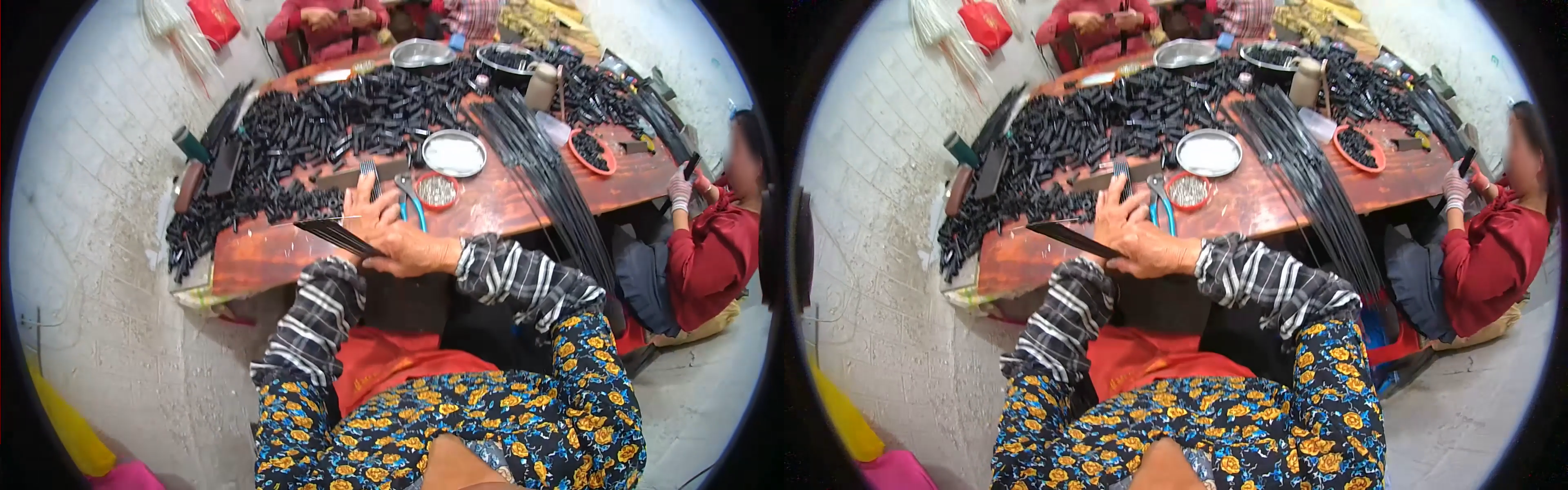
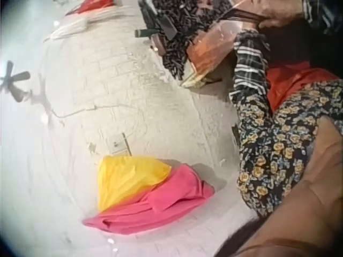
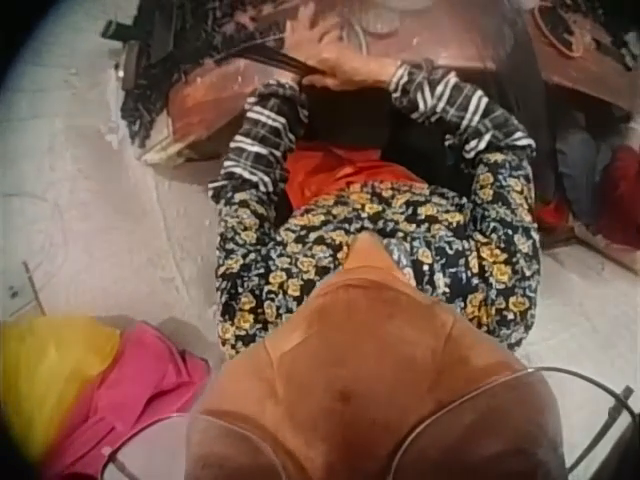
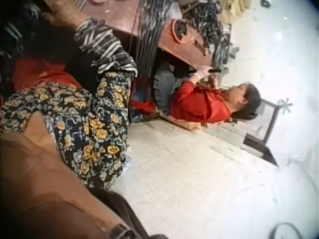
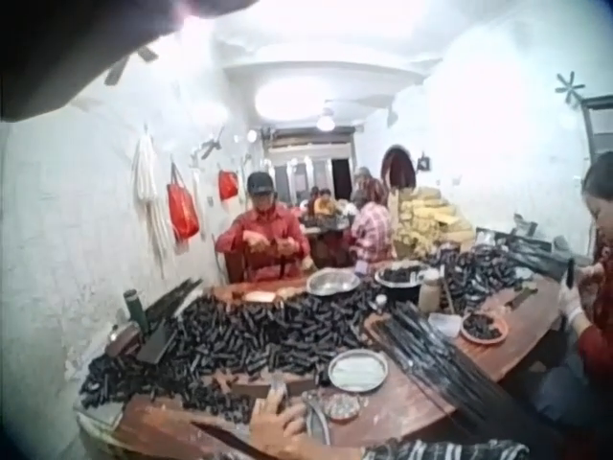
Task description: Assembling plastic hair combs by grouping teeth and securing them using pliers.
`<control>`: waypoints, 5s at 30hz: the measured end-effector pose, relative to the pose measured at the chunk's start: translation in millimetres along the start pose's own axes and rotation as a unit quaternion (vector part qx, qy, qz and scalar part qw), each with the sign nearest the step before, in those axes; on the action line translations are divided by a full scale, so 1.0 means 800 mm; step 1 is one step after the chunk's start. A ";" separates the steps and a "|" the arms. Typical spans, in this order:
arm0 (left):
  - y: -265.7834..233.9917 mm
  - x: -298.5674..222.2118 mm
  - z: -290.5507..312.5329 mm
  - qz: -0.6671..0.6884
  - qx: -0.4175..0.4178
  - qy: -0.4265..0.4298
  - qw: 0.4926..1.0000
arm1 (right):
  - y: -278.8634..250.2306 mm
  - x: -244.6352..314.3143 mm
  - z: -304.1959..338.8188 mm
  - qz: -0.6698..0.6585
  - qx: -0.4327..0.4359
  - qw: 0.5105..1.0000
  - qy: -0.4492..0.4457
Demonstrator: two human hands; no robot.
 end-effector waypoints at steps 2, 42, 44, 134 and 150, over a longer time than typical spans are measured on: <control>-0.015 -0.005 0.002 0.025 -0.037 0.016 0.999 | -0.022 0.020 -0.010 0.009 -0.011 1.000 0.012; -0.168 -0.029 0.008 0.831 -0.312 -0.245 0.391 | -0.049 0.030 0.012 -0.205 -0.262 0.936 0.116; -0.160 -0.041 0.022 0.776 -0.367 -0.261 0.442 | -0.036 0.023 0.003 -0.362 -0.366 0.851 0.105; -0.082 -0.114 0.132 0.693 -0.063 -0.443 0.565 | -0.033 -0.019 0.060 -0.269 -0.100 0.913 0.291; -0.082 -0.098 0.132 0.638 -0.071 -0.419 0.642 | 0.059 0.019 0.067 -0.329 0.099 0.891 0.297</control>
Point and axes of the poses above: each hand's wrist, its own z-axis away from the middle knuckle, its own y-axis out of the palm, x = y × z, the point moved 9 cm from there along -z, towards the middle knuckle, and after that the axes turned 5 degrees about z, right-handed, at the moved point
